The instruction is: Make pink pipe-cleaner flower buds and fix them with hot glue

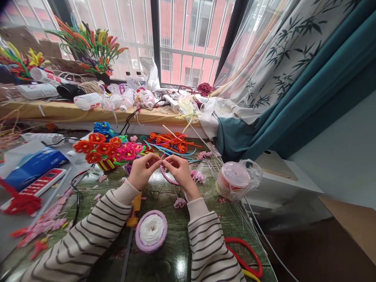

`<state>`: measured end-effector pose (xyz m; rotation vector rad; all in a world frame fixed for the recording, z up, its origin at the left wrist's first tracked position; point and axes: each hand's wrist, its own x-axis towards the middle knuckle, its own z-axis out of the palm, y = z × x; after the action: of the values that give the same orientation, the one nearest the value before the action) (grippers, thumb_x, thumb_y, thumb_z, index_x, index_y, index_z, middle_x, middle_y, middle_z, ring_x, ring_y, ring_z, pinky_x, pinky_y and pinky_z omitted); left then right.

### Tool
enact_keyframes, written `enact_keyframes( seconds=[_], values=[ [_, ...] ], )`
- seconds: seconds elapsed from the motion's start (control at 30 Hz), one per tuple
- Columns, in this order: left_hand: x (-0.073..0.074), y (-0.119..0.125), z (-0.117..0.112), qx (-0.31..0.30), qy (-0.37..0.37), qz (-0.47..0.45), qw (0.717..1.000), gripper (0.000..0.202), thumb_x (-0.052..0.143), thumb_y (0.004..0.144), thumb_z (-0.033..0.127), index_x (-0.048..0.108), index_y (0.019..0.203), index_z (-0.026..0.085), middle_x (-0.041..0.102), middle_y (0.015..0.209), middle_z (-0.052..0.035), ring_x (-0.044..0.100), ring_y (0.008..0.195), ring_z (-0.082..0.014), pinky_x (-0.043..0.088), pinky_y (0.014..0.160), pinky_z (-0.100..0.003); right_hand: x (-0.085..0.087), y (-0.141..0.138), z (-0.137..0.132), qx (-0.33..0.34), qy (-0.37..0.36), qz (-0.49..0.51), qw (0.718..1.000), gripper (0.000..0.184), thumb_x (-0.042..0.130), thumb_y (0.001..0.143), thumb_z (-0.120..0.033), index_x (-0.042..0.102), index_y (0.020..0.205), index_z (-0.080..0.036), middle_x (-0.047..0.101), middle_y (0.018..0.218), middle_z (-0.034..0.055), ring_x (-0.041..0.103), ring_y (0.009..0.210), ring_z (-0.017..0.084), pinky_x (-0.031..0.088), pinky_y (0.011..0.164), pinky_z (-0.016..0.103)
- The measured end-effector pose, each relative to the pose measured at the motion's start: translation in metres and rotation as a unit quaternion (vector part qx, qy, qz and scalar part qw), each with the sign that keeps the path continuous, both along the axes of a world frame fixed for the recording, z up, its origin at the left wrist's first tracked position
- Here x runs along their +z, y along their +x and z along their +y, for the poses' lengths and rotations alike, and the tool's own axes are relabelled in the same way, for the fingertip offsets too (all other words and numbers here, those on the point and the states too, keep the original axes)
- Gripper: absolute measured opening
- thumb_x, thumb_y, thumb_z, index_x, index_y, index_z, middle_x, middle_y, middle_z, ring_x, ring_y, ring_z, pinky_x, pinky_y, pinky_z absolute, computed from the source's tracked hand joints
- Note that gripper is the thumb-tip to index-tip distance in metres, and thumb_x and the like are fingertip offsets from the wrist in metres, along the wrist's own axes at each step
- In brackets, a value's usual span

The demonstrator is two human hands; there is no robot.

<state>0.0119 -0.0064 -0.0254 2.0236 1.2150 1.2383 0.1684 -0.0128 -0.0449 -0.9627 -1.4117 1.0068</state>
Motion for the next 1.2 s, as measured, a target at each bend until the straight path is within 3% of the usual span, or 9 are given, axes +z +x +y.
enact_keyframes(
  seconds=[0.23, 0.63, 1.03, 1.2],
  values=[
    [0.003, -0.003, 0.001, 0.015, 0.004, -0.014, 1.000, 0.020, 0.060, 0.084, 0.036, 0.064, 0.076, 0.017, 0.069, 0.067, -0.0008, 0.056, 0.056, -0.0124, 0.043, 0.054, -0.022, -0.005, -0.008, 0.000, -0.016, 0.023, -0.007, 1.000, 0.035, 0.071, 0.075, -0.052, 0.071, 0.074, -0.017, 0.068, 0.069, 0.0046, 0.059, 0.057, 0.016, 0.049, 0.058, 0.028],
    [0.002, -0.006, 0.003, 0.008, 0.021, 0.036, 0.999, 0.015, 0.062, 0.081, 0.030, 0.069, 0.075, 0.018, 0.070, 0.066, -0.0011, 0.058, 0.058, -0.0137, 0.043, 0.057, -0.023, -0.007, 0.004, 0.004, -0.021, 0.015, 0.033, 0.999, 0.028, 0.078, 0.071, -0.044, 0.071, 0.077, -0.018, 0.067, 0.069, 0.0026, 0.058, 0.056, 0.015, 0.050, 0.057, 0.028],
    [0.002, -0.006, 0.003, 0.007, 0.045, 0.059, 0.997, 0.016, 0.061, 0.081, 0.029, 0.072, 0.077, 0.019, 0.070, 0.066, -0.0008, 0.056, 0.055, -0.0129, 0.040, 0.053, -0.022, -0.005, 0.008, 0.003, -0.025, 0.045, -0.051, 0.997, 0.026, 0.074, 0.076, -0.043, 0.071, 0.077, -0.018, 0.069, 0.071, 0.0048, 0.061, 0.059, 0.017, 0.050, 0.059, 0.029],
    [0.000, -0.008, 0.004, 0.001, 0.055, 0.066, 0.996, 0.013, 0.063, 0.080, 0.026, 0.073, 0.077, 0.019, 0.071, 0.068, -0.0010, 0.053, 0.054, -0.0119, 0.038, 0.053, -0.023, -0.003, 0.011, 0.002, 0.019, 0.046, -0.089, 0.995, 0.028, 0.068, 0.082, -0.046, 0.069, 0.082, -0.018, 0.067, 0.072, 0.0036, 0.061, 0.058, 0.016, 0.050, 0.059, 0.028]
  ],
)
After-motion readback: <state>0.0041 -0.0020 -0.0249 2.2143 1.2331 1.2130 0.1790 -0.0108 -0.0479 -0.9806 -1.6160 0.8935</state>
